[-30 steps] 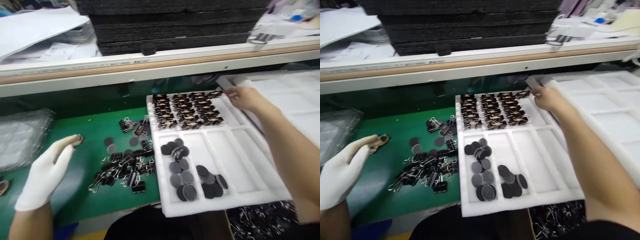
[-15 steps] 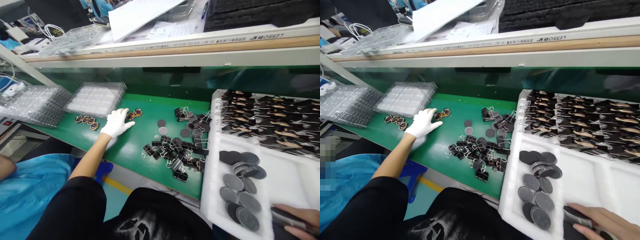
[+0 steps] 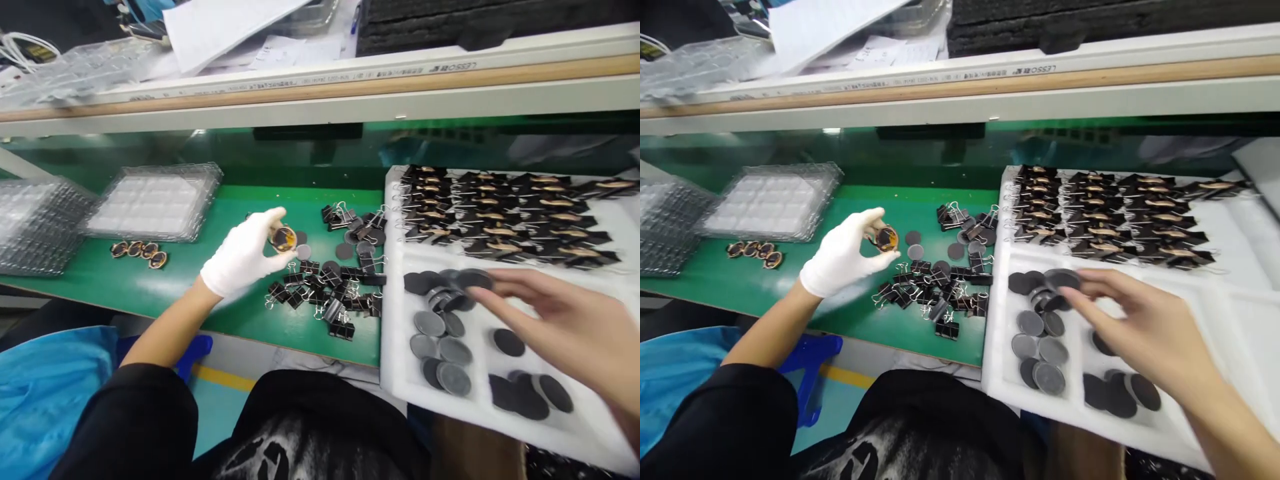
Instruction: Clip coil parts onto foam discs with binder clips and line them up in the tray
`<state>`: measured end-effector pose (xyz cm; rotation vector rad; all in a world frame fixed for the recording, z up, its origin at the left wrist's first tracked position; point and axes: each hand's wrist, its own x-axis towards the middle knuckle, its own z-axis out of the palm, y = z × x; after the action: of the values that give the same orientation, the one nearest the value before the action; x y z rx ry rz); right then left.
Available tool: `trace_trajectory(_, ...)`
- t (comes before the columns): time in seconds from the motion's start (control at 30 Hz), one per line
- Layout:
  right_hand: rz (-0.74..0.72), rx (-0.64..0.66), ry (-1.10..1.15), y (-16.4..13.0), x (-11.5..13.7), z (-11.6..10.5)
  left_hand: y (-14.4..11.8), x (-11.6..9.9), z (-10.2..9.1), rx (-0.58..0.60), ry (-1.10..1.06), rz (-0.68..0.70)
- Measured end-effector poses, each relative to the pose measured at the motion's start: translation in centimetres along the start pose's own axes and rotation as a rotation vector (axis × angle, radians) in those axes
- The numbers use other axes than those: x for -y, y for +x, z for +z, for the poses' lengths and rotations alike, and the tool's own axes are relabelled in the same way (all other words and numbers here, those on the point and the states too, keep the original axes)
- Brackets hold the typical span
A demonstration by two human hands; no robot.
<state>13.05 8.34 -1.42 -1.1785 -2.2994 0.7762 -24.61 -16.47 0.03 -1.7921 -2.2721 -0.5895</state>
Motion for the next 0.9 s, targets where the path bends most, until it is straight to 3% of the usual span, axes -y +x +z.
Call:
trace_trajectory(0.1, -0.034, 0.325, 0.367, 0.6, 6.1, 2.6, 3.0, -5.0, 0.4, 0.048, -0.056, 0.201)
trace_trajectory(0.17, -0.075, 0.467, 0.506, 1.1, 8.4, 3.9, 4.7, -7.6, 0.7, 0.101, -0.066, 0.298)
trace_trajectory(0.33, -0.165, 0.489, 0.511, 1.4, 8.7, 4.7, 6.8, -10.3, 2.1, 0.142, -0.143, 0.561)
trace_trajectory(0.47, -0.216, 0.511, 0.389, 1.1, 8.2, 5.2, 6.8, -11.0, 3.2, 0.231, -0.233, 0.629)
trace_trajectory(0.6, -0.032, 0.567, 0.612, 1.2, 8.1, 5.6, 7.4, -10.1, 3.0, 0.274, -0.173, 0.652)
trace_trajectory(0.7, 0.166, 0.559, 0.798, 1.7, 7.6, 5.6, 9.2, -7.3, 2.9, 0.264, -0.030, 0.413)
trace_trajectory(0.8, 0.279, 0.533, 0.924, 2.3, 7.2, 5.6, 11.2, -4.4, 3.8, 0.329, 0.171, 0.137)
trace_trajectory(0.9, 0.326, 0.531, 0.962, 2.6, 6.9, 5.9, 12.2, -3.1, 5.9, 0.413, 0.281, 0.155)
